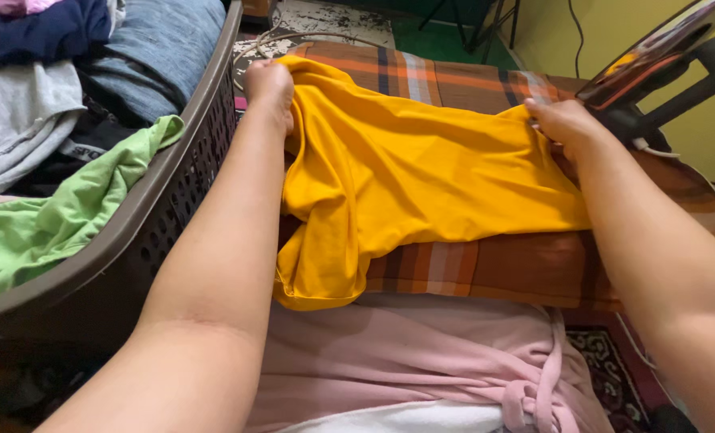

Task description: The person irons a light blue t-shirt on a plaid-covered ironing board, then folds it neatly. They then iron and fold a yellow t-shirt using the same method.

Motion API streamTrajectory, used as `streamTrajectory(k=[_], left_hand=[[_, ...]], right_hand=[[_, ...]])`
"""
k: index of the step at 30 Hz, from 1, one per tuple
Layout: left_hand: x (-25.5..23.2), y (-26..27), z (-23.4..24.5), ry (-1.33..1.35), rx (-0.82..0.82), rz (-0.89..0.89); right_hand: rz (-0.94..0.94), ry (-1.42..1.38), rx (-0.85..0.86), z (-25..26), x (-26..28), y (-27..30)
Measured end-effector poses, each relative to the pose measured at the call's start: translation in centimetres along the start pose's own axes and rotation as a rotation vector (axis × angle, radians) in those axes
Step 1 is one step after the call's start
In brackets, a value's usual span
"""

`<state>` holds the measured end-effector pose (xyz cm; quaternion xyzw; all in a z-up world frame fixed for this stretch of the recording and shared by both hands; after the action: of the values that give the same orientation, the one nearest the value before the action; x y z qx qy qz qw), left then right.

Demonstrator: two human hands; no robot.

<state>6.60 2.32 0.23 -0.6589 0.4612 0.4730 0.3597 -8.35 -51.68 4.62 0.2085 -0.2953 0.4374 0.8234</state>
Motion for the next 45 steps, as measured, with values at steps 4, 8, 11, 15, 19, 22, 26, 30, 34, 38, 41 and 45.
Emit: streamTrajectory(k=[4,8,11,15,19,22,26,30,34,38,41,45], left_hand=[[-0.2,-1.5,-2.4,0.213,0.159,0.111],[-4.1,-2.4,-3.1,0.254,0.091,-0.232],[-7.4,-1.6,-5.3,0.349,0.306,-0.445],[-6.2,1.2,-6.3,-0.599,0.281,-0.037],[-5.7,10.1,-3.2,-0.948,0.136,0.093],[-5.9,18.7,-0.8,-1.051,0.079,-0.05],[-7.1,26.7,1.5,-1.095,0.073,-0.236],[-8.9,28.1,2.5,-1.08,0.112,-0.227],[-8.3,27.5,2.3,-1.117,0.257,-0.105],[-7.8,27.9,1.2,-1.026,0.364,-0.279],[-9.0,28.4,0.5,-0.59,0.395,-0.509],[-7.4,26.1,1.2,-0.167,0.447,-0.126]], right_hand=[[0.018,-0.023,-0.085,0.1,2.9,-0.9],[0.11,-0.474,-0.295,3.1,5.6,-2.1],[0.203,-0.712,-0.214,4.9,6.9,-2.1],[0.193,-0.62,-0.026,5.1,6.3,-0.9],[0.216,-0.185,-0.182,5.2,0.5,1.1],[0.061,-0.008,-0.212,4.9,-4.8,1.9],[-0.002,0.25,-0.16,4.2,-7.1,2.1],[0.219,0.063,-0.324,4.4,-4.3,3.3],[0.24,-0.318,-0.364,4.0,-3.9,4.2],[0.686,-0.521,-0.453,5.3,-1.6,5.5],[0.8,-0.768,-0.48,7.5,-2.1,5.9],[0.893,-0.951,-0.477,11.0,-2.4,6.6]])
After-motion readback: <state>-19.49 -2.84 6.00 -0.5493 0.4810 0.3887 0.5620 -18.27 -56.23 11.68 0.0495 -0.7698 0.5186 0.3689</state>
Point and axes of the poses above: each hand's wrist, its own y-axis away from the middle knuckle, its own z-axis out of the back of the hand, x = y × z, the point moved 7 cm from there along -y, towards the middle knuckle, and after that the axes turned 1 degree about x, right-handed, at the moved point
